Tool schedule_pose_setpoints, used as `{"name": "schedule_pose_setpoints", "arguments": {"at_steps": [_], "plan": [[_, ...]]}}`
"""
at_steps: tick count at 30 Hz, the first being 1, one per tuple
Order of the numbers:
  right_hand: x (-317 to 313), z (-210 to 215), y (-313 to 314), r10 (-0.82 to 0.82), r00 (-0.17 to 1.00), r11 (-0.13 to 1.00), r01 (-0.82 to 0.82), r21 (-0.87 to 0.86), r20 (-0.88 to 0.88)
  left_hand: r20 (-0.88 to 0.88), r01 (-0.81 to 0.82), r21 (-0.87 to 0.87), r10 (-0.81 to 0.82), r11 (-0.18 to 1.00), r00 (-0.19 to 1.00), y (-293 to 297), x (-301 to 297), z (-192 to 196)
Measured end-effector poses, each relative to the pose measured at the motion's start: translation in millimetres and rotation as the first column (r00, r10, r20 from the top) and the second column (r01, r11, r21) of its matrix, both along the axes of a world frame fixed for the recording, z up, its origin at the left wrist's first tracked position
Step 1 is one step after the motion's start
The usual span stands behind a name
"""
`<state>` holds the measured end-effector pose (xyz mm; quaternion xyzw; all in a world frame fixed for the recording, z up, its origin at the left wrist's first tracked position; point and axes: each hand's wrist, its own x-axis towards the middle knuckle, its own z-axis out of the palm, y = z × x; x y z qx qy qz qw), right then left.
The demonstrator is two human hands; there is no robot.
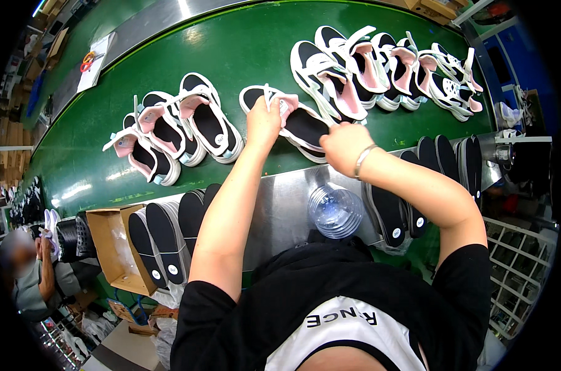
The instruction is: The person organizes shoe insoles and matches them with pairs of sneakers on a production line. The person removes insoles from a large plastic bag, sorts them on the table, and places matching insoles into the corresponding shoes.
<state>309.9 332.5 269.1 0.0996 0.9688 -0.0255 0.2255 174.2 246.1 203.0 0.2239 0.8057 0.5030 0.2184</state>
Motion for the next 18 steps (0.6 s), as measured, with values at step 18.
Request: {"name": "schedule_pose_setpoints", "arguments": {"at_steps": [18], "plan": [[-66.6, -68.2, 0.2, 0.066, 0.936, 0.993, -0.026, -0.118, 0.346, 0.023, -0.032, 0.079, 0.030, 0.996, 0.999, -4.9, -1.0, -14.0]]}}
